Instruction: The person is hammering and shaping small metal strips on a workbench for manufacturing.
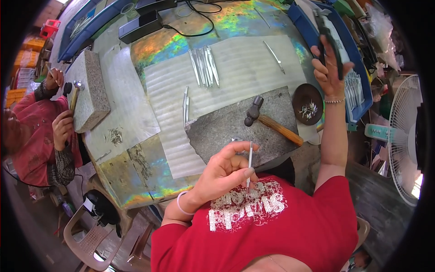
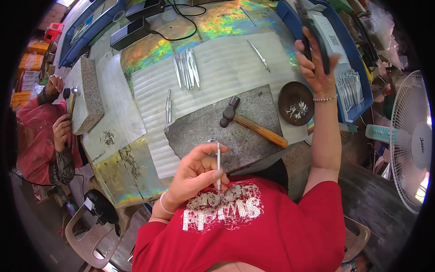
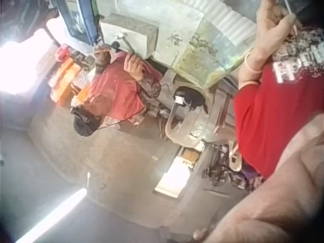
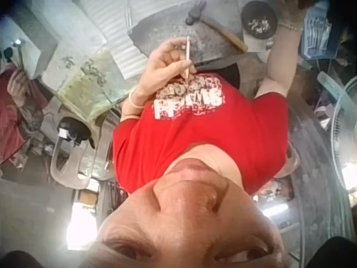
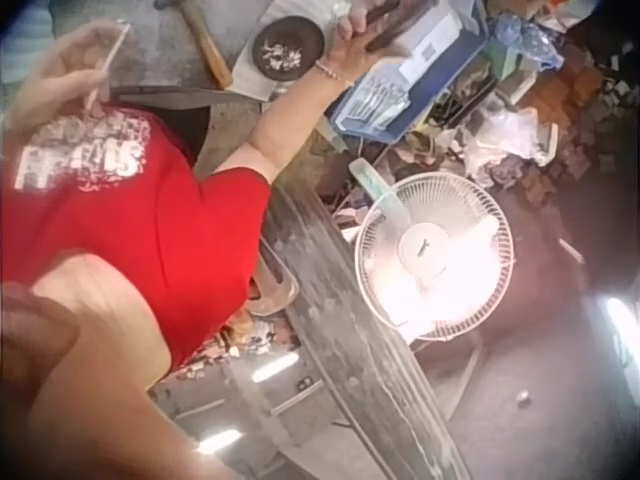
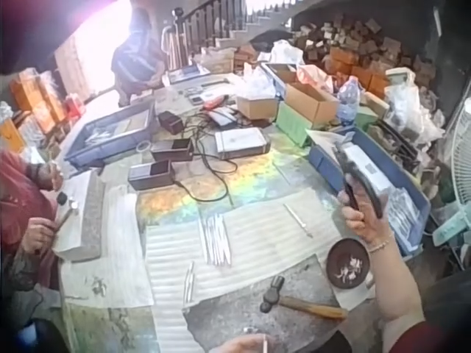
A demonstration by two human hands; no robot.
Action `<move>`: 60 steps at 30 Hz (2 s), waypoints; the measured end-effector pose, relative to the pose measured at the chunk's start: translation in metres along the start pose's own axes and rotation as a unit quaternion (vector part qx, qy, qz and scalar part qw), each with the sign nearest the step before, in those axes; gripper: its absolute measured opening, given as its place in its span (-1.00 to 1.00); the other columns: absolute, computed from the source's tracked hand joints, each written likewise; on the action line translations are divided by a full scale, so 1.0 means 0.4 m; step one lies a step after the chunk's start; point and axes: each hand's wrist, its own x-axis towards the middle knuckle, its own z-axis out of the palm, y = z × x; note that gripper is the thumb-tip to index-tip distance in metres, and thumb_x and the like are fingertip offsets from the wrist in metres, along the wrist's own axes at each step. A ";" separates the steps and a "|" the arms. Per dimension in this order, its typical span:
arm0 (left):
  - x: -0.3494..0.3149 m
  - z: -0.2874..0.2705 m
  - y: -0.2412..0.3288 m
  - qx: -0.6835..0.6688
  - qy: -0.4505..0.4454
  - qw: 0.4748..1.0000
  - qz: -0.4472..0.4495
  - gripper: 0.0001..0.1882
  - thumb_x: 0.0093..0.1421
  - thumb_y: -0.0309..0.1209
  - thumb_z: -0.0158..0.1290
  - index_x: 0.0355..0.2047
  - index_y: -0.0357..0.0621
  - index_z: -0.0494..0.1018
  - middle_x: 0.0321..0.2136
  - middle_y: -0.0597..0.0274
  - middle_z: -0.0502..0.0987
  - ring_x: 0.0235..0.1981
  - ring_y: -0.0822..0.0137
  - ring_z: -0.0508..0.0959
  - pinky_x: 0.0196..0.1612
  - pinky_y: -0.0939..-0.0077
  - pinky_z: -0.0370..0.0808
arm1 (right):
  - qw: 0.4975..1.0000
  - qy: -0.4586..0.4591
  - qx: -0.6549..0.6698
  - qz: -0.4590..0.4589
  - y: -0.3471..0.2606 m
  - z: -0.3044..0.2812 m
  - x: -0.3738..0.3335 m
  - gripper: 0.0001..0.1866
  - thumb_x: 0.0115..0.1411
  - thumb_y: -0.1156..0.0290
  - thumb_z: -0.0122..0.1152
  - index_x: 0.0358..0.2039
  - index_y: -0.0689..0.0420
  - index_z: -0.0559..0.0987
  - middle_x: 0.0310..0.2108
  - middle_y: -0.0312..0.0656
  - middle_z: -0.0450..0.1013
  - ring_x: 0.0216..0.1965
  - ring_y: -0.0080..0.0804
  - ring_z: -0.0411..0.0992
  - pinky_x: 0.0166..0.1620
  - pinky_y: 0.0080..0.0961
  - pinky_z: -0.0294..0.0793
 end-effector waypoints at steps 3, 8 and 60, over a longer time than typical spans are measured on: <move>0.007 0.008 0.006 0.002 -0.008 1.000 -0.015 -0.55 0.22 -0.57 -0.10 0.11 -0.27 0.11 -0.49 0.17 0.50 -0.47 0.48 0.49 -0.39 0.63 0.42 | 0.983 -0.141 0.110 -0.037 0.001 0.038 -0.032 0.09 -0.23 -0.22 0.36 0.24 0.09 0.16 -0.15 -0.22 0.08 -0.33 -0.52 0.10 -0.37 -0.69 0.28; 0.012 0.023 0.003 0.001 -0.032 0.999 -0.016 -0.56 0.23 -0.57 -0.12 0.11 -0.27 0.10 -0.46 0.15 0.50 -0.45 0.47 0.49 -0.38 0.61 0.43 | 0.998 -0.049 0.006 -0.043 0.030 0.116 -0.061 -0.68 -0.01 0.34 0.19 -0.24 0.16 0.38 -0.11 -0.15 0.12 -0.22 -0.43 0.18 -0.21 -0.51 0.33; 0.027 0.081 -0.050 0.056 -0.066 0.986 -0.143 -0.81 0.33 -0.35 -0.20 -0.24 -0.23 0.27 -0.63 0.27 0.42 -0.78 0.58 0.29 -0.69 0.74 0.24 | 0.884 -0.117 -0.442 0.099 0.202 0.338 -0.481 -0.66 0.00 0.53 0.24 -0.21 0.25 0.37 -0.03 0.04 0.33 -0.10 -0.17 0.43 -0.03 -0.41 0.38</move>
